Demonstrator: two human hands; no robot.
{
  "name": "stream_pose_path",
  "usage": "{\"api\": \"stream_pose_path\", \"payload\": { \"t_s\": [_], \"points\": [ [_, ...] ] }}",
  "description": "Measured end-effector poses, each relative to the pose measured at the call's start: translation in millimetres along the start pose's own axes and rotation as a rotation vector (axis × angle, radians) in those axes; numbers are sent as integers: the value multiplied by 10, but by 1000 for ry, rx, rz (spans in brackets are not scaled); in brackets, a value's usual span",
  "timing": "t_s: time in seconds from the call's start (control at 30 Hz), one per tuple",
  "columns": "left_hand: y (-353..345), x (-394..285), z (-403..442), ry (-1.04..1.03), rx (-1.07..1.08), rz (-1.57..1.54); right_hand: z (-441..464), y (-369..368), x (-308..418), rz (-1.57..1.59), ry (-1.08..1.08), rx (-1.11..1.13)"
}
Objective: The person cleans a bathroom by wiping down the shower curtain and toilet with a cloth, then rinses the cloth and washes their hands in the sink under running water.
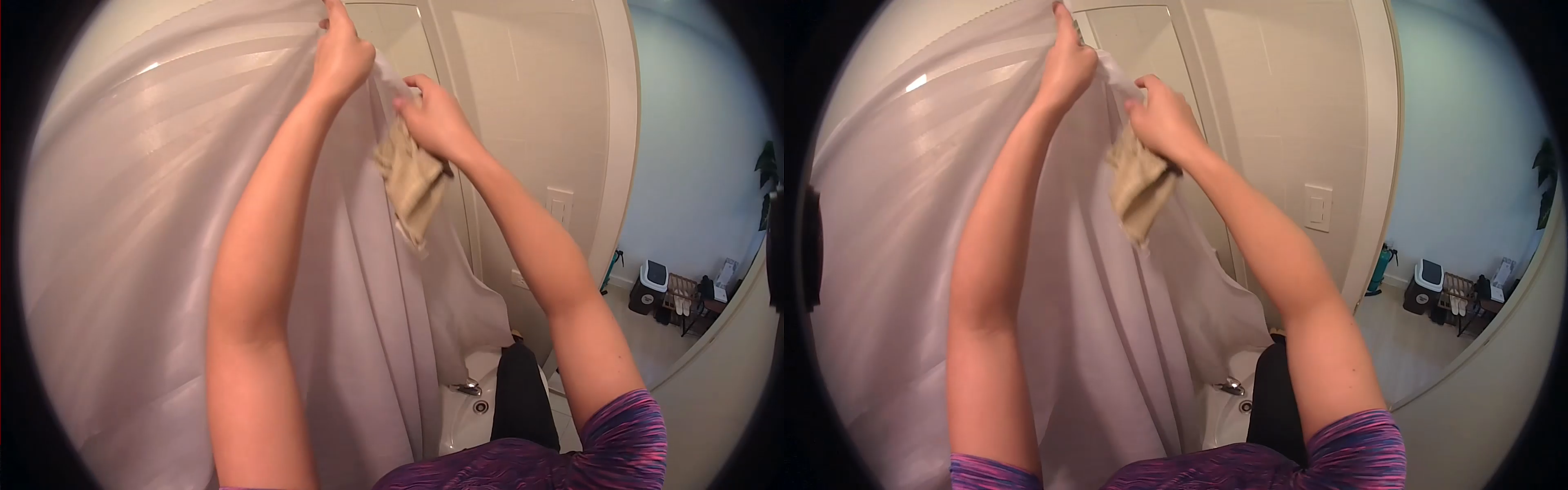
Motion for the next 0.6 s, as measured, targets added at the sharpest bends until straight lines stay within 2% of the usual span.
{"api": "stream_pose_path", "payload": {
  "t_s": [0.07,0.1,0.13,0.17,0.23,0.33,0.37,0.4,0.43,0.47,0.5,0.53,0.57,0.6],
  "points": [
    [99,-68,77,-19,-24,-42,333,-61,-57,-25,-96,92],
    [74,121,152,22,66,-2,497,-140,-237,-23,-71,32],
    [117,118,180,25,60,4,662,-220,-447,-20,-47,-28],
    [208,34,216,54,185,31,820,-250,-567,-16,-44,-23],
    [308,-14,180,79,305,54,1125,-261,-734,-258,-47,-128],
    [558,15,96,-868,157,322,1455,-347,-843,-361,-61,-223],
    [656,59,69,-969,72,567,1563,-399,-865,-367,-57,-225],
    [776,195,101,-932,72,657,1670,-468,-902,-297,-57,-248],
    [942,368,169,-797,90,784,1750,-523,-929,-227,-59,-271],
    [1100,440,274,-890,-48,932,1804,-564,-936,-228,-60,-275],
    [1207,227,318,-1098,-258,938,1839,-605,-914,-178,-57,-278],
    [1344,338,450,-963,-259,1189,1883,-639,-915,-126,-52,-278],
    [1484,417,628,-933,-211,1230,1952,-692,-955,-123,-48,-276],
    [1531,514,746,-917,-191,1256,2057,-758,-999,-132,54,-351]
  ]
}}
Point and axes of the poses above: each hand's wrist, its own z-axis towards the middle knuckle, its own y-axis out of the back of the hand, x = y × z, the point moved 1 cm from there along z, towards the middle knuckle, and after that the axes turned 15 degrees about -x, right-handed, at the moved point
